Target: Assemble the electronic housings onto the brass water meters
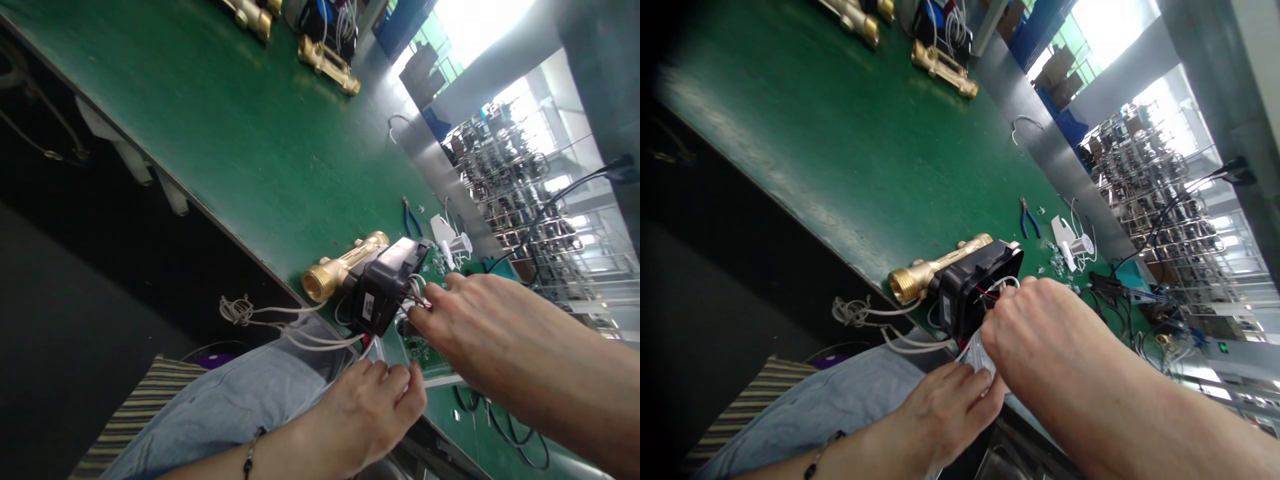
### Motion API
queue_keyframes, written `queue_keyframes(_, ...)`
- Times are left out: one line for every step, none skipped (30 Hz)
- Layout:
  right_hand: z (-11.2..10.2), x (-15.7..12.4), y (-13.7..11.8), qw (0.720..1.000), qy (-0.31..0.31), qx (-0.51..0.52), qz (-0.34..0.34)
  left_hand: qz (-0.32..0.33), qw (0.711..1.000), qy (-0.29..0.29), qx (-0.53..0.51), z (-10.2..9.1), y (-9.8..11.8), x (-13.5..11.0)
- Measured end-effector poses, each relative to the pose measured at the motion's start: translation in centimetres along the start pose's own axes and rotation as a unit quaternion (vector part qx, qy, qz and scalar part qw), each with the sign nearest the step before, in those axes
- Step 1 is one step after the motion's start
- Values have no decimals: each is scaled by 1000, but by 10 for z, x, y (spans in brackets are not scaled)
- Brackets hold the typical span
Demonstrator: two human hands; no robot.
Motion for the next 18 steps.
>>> queue_keyframes(3, -2, 3, 1000, 19, 13, 8, 2, 1000, -8, -7, -2, -1, 0)
queue_keyframes(7, -4, 7, 999, 37, 27, 17, 2, 1000, -17, -14, -3, -1, 1)
queue_keyframes(9, -7, 11, 997, 53, 43, 23, 2, 1000, -22, -20, -5, -2, 2)
queue_keyframes(11, -9, 15, 996, 64, 59, 29, 2, 999, -25, -25, -6, -2, 2)
queue_keyframes(12, -12, 19, 994, 67, 74, 33, 0, 999, -27, -27, -6, -3, 3)
queue_keyframes(12, -14, 23, 993, 65, 88, 35, 0, 999, -27, -29, -6, -3, 3)
queue_keyframes(11, -16, 27, 993, 58, 101, 33, 0, 999, -27, -30, -6, -3, 3)
queue_keyframes(10, -18, 29, 992, 49, 110, 32, 0, 999, -27, -30, -6, -3, 3)
queue_keyframes(9, -19, 32, 992, 42, 116, 31, 0, 999, -27, -30, -5, -3, 3)
queue_keyframes(8, -21, 34, 992, 42, 118, 33, 0, 999, -27, -29, -4, -3, 2)
queue_keyframes(8, -23, 35, 991, 50, 118, 34, 0, 999, -28, -30, -3, -3, 2)
queue_keyframes(9, -25, 36, 990, 67, 117, 38, 1, 999, -30, -30, -3, -3, 2)
queue_keyframes(10, -27, 37, 989, 87, 115, 44, 2, 999, -31, -31, -2, -2, 1)
queue_keyframes(11, -30, 38, 987, 106, 116, 48, 3, 999, -31, -32, -2, -2, 1)
queue_keyframes(13, -34, 39, 984, 122, 119, 49, 2, 999, -30, -35, -2, -2, 1)
queue_keyframes(15, -39, 40, 982, 133, 124, 51, 0, 999, -26, -37, -1, -3, 1)
queue_keyframes(17, -44, 43, 980, 140, 132, 55, -1, 999, -20, -40, -1, -3, 0)
queue_keyframes(19, -50, 46, 977, 144, 142, 65, -1, 999, -14, -42, -1, -3, 0)
Point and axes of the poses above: each hand's wrist, its own x-axis towards the middle knuckle, its own z-axis out of the palm, y = z × x, the point moved 2 cm from there along x, towards the middle knuckle, and after that the axes turned 15 degrees about z, right-handed, at the moved point
